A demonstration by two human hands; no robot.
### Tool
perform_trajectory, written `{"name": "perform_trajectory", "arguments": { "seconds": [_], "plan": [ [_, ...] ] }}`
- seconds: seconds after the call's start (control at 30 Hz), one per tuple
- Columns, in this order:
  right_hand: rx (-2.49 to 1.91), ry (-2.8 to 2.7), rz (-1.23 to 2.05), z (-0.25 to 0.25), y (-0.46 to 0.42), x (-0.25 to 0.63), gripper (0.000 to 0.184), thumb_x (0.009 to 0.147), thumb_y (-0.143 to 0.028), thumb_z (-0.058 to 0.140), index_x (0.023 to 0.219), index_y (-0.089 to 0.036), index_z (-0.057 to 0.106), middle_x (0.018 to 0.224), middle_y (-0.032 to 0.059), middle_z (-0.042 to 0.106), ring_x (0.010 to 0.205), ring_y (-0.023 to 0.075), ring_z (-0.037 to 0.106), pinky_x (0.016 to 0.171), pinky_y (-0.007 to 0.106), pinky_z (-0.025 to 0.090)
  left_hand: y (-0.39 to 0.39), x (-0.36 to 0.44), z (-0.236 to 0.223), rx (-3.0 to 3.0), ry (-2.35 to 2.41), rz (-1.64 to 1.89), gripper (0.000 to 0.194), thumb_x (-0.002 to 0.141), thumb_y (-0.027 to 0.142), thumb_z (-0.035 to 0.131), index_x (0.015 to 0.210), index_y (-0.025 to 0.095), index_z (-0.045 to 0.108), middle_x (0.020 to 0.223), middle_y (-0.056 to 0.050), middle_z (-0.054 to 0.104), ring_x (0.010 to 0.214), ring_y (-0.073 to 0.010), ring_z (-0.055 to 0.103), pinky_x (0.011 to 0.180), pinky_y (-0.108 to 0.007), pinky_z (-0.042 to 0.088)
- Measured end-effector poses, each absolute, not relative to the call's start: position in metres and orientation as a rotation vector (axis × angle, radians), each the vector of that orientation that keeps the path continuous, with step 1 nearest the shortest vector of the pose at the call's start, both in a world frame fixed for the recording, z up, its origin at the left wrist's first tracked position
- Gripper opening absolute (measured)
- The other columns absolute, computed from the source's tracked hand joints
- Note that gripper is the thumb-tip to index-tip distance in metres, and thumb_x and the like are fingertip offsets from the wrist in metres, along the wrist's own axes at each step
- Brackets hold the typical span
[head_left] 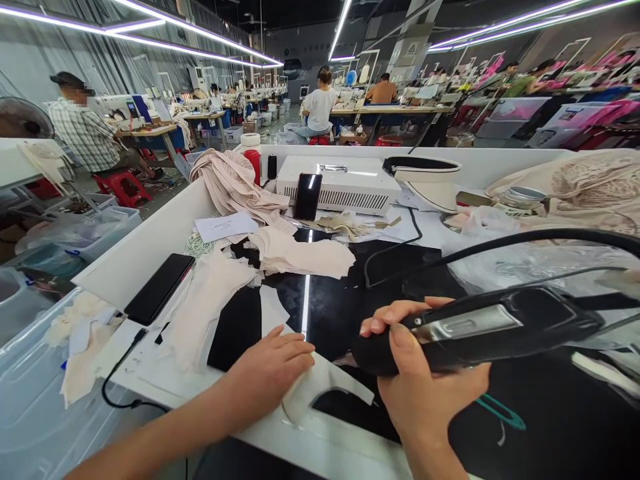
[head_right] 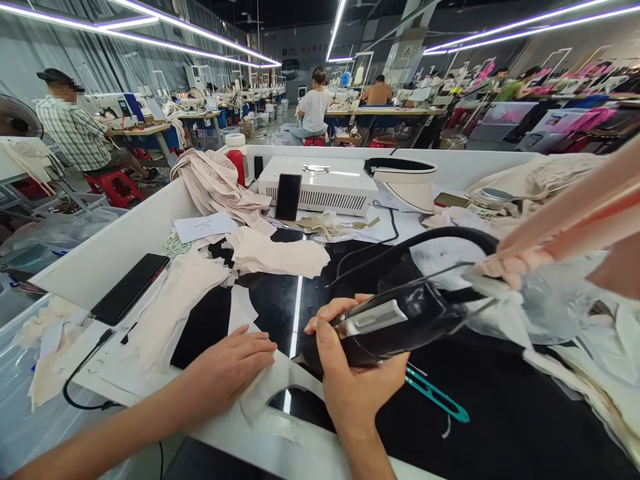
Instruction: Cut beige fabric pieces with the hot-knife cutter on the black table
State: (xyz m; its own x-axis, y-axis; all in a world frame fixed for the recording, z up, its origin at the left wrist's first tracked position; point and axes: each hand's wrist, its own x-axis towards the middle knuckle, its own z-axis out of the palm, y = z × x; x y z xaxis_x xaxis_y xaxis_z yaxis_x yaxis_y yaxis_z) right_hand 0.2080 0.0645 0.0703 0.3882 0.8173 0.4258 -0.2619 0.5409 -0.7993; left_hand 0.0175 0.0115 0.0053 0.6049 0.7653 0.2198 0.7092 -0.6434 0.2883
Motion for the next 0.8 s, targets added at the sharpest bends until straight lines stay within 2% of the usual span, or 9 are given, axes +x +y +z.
{"name": "perform_trajectory", "arguments": {
  "seconds": [0.13,0.23,0.37,0.5,0.8],
  "plan": [
    [-0.717,-0.939,0.765,0.075,0.054,0.217,0.040,0.074,-0.024,0.091,0.105,-0.026,0.064,0.072,-0.0045,0.068,0.058,0.0164,0.064,0.052,0.032,0.056,0.021,0.010,0.004,2.768,1.330,0.409,0.036,0.100,0.000,0.053,0.131,0.016,0.062,0.137,-0.009,0.069,0.129,-0.0218,0.064,0.117,-0.040,0.050],
    [-0.707,-0.929,0.779,0.076,0.046,0.222,0.040,0.073,-0.023,0.091,0.104,-0.026,0.065,0.071,-0.0047,0.067,0.057,0.0168,0.063,0.050,0.031,0.055,0.020,0.018,0.002,2.779,1.563,0.403,0.027,0.103,0.008,0.058,0.129,0.015,0.060,0.130,-0.010,0.070,0.114,-0.0242,0.068,0.101,-0.037,0.056],
    [-0.727,-0.941,0.759,0.075,0.040,0.227,0.039,0.074,-0.027,0.091,0.103,-0.026,0.065,0.072,-0.0048,0.065,0.057,0.0172,0.063,0.050,0.031,0.055,0.013,0.031,0.000,2.762,1.727,0.400,0.022,0.106,0.021,0.061,0.127,0.016,0.058,0.119,-0.010,0.069,0.101,-0.0255,0.067,0.089,-0.038,0.056],
    [-0.719,-0.932,0.752,0.073,0.039,0.228,0.038,0.074,-0.030,0.091,0.102,-0.026,0.065,0.072,-0.0043,0.064,0.059,0.0176,0.063,0.048,0.030,0.053,0.009,0.034,0.001,2.767,1.770,0.391,0.022,0.104,0.022,0.064,0.125,0.016,0.058,0.116,-0.009,0.069,0.098,-0.0249,0.067,0.085,-0.037,0.055],
    [-0.683,-0.911,0.733,0.063,0.041,0.220,0.035,0.077,-0.022,0.088,0.103,-0.026,0.066,0.074,-0.0045,0.067,0.059,0.0158,0.063,0.052,0.030,0.056,0.005,0.033,0.005,2.747,1.782,0.359,0.019,0.102,0.021,0.067,0.120,0.017,0.060,0.115,-0.009,0.070,0.096,-0.0255,0.068,0.084,-0.039,0.057]
  ]
}}
